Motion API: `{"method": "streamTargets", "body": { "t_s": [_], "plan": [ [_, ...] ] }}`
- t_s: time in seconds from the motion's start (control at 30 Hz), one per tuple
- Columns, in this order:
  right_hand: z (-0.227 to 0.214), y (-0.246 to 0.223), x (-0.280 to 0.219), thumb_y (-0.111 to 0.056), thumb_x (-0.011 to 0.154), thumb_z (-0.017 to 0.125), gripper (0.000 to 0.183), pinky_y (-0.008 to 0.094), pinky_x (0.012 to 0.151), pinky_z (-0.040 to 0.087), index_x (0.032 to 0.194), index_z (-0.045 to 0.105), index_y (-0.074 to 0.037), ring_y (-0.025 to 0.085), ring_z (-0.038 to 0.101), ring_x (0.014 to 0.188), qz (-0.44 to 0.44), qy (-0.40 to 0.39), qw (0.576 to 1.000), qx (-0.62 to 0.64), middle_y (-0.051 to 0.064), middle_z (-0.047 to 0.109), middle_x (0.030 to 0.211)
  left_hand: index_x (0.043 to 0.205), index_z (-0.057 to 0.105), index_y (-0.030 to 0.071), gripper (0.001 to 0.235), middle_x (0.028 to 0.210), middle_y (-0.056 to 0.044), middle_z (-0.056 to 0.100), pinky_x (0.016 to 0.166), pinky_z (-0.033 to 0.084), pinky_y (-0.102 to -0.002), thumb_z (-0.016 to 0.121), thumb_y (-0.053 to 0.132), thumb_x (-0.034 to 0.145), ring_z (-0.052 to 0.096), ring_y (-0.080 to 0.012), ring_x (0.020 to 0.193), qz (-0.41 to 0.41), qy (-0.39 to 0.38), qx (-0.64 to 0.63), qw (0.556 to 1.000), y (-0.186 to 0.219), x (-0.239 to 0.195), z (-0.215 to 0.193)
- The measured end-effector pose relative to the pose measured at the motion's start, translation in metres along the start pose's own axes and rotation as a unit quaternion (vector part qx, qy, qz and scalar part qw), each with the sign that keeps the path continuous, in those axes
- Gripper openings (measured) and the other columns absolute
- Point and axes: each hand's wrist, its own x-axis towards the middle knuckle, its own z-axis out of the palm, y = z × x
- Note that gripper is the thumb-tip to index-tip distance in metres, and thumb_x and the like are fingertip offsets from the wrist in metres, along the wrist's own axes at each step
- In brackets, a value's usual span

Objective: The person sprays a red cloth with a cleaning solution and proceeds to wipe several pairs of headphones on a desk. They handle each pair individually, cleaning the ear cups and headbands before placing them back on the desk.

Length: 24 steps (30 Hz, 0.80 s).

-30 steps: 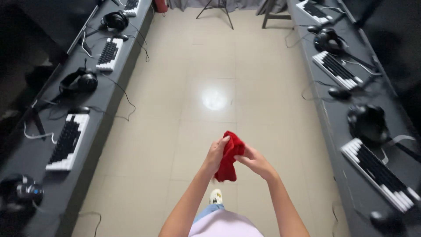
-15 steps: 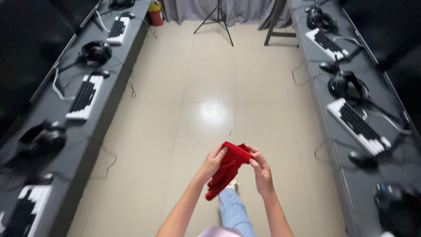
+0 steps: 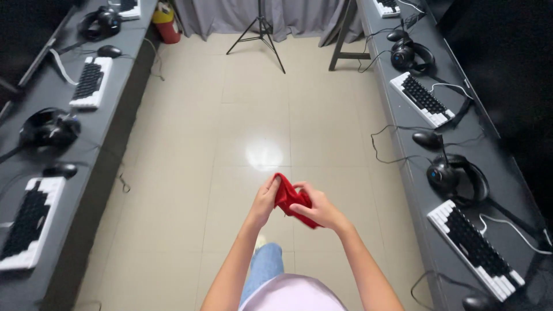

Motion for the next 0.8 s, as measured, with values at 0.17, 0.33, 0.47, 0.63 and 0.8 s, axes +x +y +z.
{"method": "streamTargets", "body": {
  "t_s": [0.17,0.33,0.47,0.63,0.8],
  "plan": [
    [-0.058,0.099,0.115,-0.02,0.096,0.071,0.035,0.027,0.072,0.054,0.125,0.065,-0.002,0.01,0.063,0.086,0.034,-0.048,0.997,0.05,0.004,0.07,0.1,0.108,0.064,0.007,0.034,0.087,0.002,0.065,0.069,0.051,-0.026,0.049,0.037,0.109,0.058,-0.0059,0.076,0.031,0.023,-0.082,0.996,0.028,0.157,-0.004],
    [-0.12,0.148,0.208,-0.02,0.098,0.066,0.037,0.025,0.076,0.049,0.131,0.066,-0.004,0.009,0.059,0.091,0.119,0.016,0.964,0.239,-0.002,0.069,0.105,0.103,0.062,0.005,0.035,0.087,0.003,0.06,0.071,0.049,-0.027,0.05,0.036,0.114,0.054,-0.0066,0.077,0.044,-0.015,-0.077,0.996,0.036,0.307,-0.004],
    [-0.174,0.217,0.264,-0.039,0.103,0.053,0.045,0.033,0.085,0.053,0.126,0.063,-0.001,0.016,0.065,0.1,0.092,0.113,0.843,0.518,0.006,0.072,0.112,0.108,0.066,0.004,0.034,0.092,0.004,0.062,0.08,0.048,-0.024,0.049,0.033,0.111,0.055,-0.0052,0.085,0.013,-0.044,-0.037,0.998,0.069,0.411,0.027],
    [-0.22,0.233,0.335,-0.034,0.094,0.058,0.044,0.04,0.09,0.056,0.121,0.06,0.001,0.025,0.068,0.103,0.073,0.204,0.8,0.559,0.015,0.07,0.113,0.114,0.065,0.006,0.03,0.097,0.005,0.066,0.083,0.05,-0.024,0.049,0.03,0.106,0.059,-0.0047,0.09,-0.046,-0.106,-0.056,0.992,0.11,0.524,0.087],
    [-0.275,0.24,0.391,-0.019,0.09,0.075,0.053,0.044,0.082,0.056,0.133,0.057,0.006,0.031,0.064,0.099,0.07,0.207,0.909,0.355,0.021,0.065,0.115,0.112,0.065,0.005,0.028,0.094,0.004,0.064,0.081,0.049,-0.026,0.051,0.029,0.109,0.057,-0.0062,0.088,-0.073,-0.21,0.007,0.975,0.078,0.638,0.141]
  ]
}}
